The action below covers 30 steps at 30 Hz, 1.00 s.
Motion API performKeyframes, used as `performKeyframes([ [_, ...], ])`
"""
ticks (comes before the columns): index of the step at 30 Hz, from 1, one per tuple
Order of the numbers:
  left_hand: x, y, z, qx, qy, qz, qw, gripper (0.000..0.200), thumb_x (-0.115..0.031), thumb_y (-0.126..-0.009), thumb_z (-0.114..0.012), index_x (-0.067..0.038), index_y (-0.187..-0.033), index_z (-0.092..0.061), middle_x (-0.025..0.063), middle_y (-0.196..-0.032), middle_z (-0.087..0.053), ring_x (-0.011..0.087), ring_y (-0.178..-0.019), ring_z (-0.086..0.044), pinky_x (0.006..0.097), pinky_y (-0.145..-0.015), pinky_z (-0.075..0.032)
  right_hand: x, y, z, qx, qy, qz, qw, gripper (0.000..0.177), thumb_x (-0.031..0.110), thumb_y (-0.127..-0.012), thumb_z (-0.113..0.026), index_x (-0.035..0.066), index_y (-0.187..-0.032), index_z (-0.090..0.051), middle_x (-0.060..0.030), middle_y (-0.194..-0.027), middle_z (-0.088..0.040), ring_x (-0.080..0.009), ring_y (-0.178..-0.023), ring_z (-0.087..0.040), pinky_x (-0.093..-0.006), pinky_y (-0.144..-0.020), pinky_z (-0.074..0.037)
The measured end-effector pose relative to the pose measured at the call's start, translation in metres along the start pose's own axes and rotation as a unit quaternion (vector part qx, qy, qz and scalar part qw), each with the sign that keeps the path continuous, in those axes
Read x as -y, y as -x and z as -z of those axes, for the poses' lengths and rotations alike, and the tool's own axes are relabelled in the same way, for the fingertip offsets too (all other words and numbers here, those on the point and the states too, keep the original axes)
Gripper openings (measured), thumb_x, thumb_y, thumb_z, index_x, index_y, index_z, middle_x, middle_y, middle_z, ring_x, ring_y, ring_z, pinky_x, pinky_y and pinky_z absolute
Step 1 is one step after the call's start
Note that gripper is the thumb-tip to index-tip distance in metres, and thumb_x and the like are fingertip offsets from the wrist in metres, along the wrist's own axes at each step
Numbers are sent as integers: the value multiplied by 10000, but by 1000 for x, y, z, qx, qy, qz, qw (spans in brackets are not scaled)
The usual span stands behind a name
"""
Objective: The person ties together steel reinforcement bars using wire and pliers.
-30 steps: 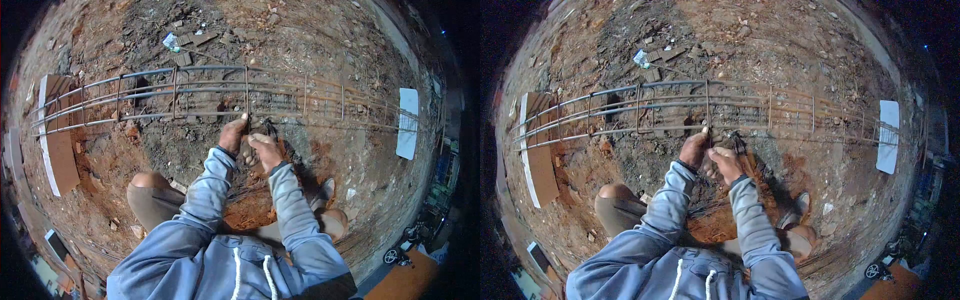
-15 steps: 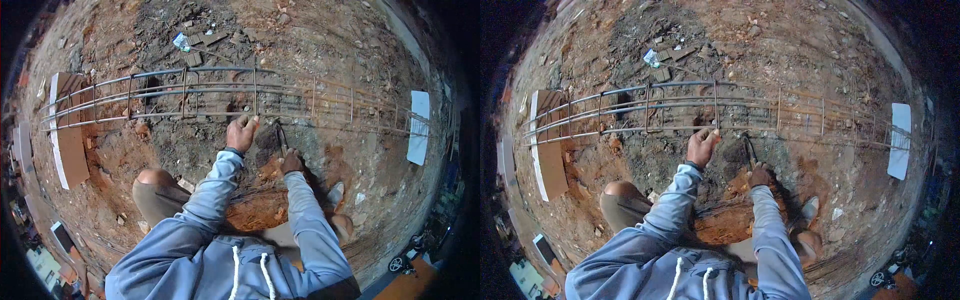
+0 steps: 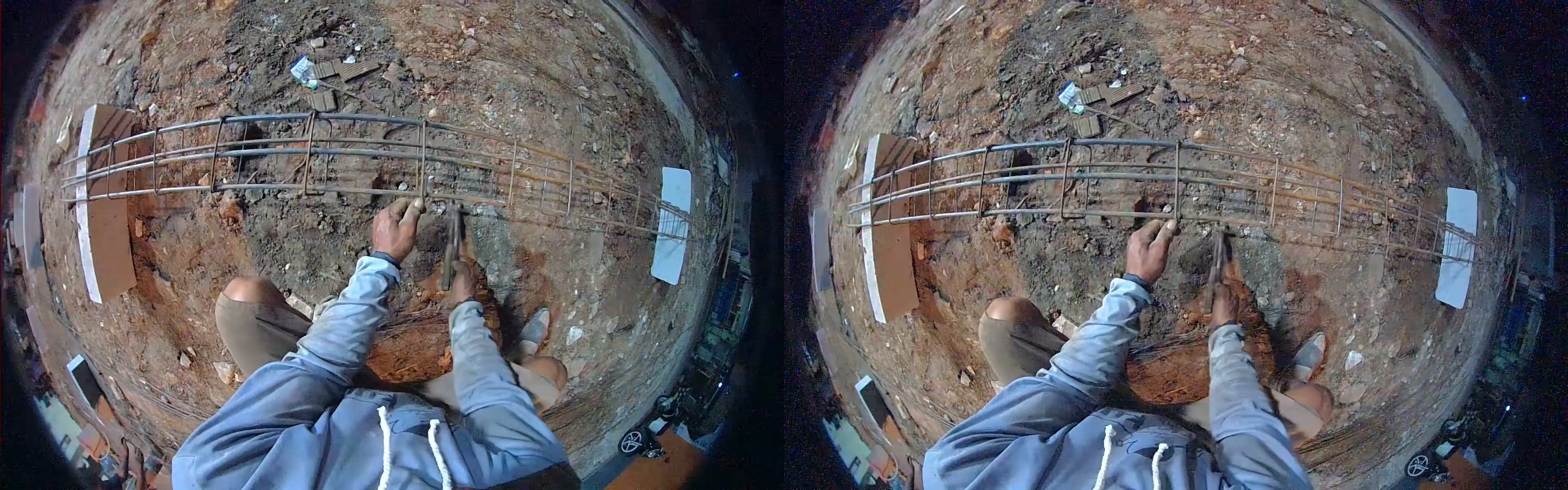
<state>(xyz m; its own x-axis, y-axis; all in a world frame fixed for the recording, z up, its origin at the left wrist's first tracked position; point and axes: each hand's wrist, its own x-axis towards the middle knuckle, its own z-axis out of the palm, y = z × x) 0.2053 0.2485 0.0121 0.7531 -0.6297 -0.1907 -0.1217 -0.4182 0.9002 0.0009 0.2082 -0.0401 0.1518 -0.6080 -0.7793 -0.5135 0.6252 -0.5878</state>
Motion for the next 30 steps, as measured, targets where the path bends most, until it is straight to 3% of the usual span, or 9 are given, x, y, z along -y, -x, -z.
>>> performKeyframes([
  [4,1,6,1,48,152,106,982,360,-342,-851,-538,4,-777,-605,53,-548,-488,148,-494,-424,310,-481,-334,11,0,-9,-128,46,-23,991,463,375,-756,-586,17,-1049,-560,-89,-803,-569,-198,-664,-559,-317,-545,-471],
  [7,4,8,3,74,298,193,932,347,-344,-858,-531,-20,-761,-610,-23,-537,-436,79,-468,-372,256,-441,-271,51,45,4,128,-50,-101,985,356,285,-848,-526,44,-1108,-557,-50,-748,-580,-135,-563,-530,-243,-463,-415],
  [8,5,7,5,74,299,193,932,347,-344,-858,-531,-20,-761,-610,-23,-537,-436,79,-468,-372,256,-441,-271,46,59,6,107,-113,-103,982,349,273,-870,-514,28,-1113,-564,-36,-736,-602,-103,-567,-545,-234,-409,-377],
  [11,4,7,6,94,339,212,912,299,-332,-849,-550,-79,-690,-563,-60,-521,-384,49,-447,-323,235,-419,-233,58,122,-7,57,-113,27,992,387,253,-855,-535,24,-1166,-527,-43,-709,-599,-106,-530,-538,-226,-412,-386],
  [15,15,6,0,97,306,203,925,294,-286,-856,-529,-25,-754,-618,-36,-550,-437,71,-520,-379,247,-479,-293,83,141,-9,84,-50,48,994,437,255,-853,-534,17,-1216,-483,-52,-679,-592,-114,-497,-532,-235,-421,-407],
  [17,11,4,4,103,312,190,925,313,-288,-859,-519,-16,-731,-606,-20,-550,-461,88,-538,-395,251,-507,-319,108,125,-5,211,-23,-45,976,512,248,-859,-502,-7,-1286,-382,-71,-711,-590,-116,-554,-538,-223,-428,-402],
  [21,16,3,7,127,373,199,897,287,-327,-850,-550,-79,-706,-553,-33,-500,-400,77,-396,-324,251,-386,-238,104,116,0,175,96,-3,980,384,245,-855,-532,24,-1166,-490,-113,-750,-624,-144,-565,-601,-247,-444,-444],
  [27,23,-2,23,302,539,319,719,296,-277,-892,-475,-34,-985,-615,-36,-509,-364,94,-407,-354,238,-387,-295,126,129,9,152,243,-3,958,404,235,-851,-510,-14,-1164,-449,-139,-823,-621,-214,-647,-646,-314,-517,-498],
  [30,21,-10,30,343,462,283,768,330,-297,-892,-473,-47,-1068,-599,-28,-515,-390,95,-419,-364,239,-395,-290,141,135,7,164,244,-16,956,474,257,-838,-525,32,-1240,-414,-129,-816,-614,-197,-670,-628,-308,-525,-501],
])
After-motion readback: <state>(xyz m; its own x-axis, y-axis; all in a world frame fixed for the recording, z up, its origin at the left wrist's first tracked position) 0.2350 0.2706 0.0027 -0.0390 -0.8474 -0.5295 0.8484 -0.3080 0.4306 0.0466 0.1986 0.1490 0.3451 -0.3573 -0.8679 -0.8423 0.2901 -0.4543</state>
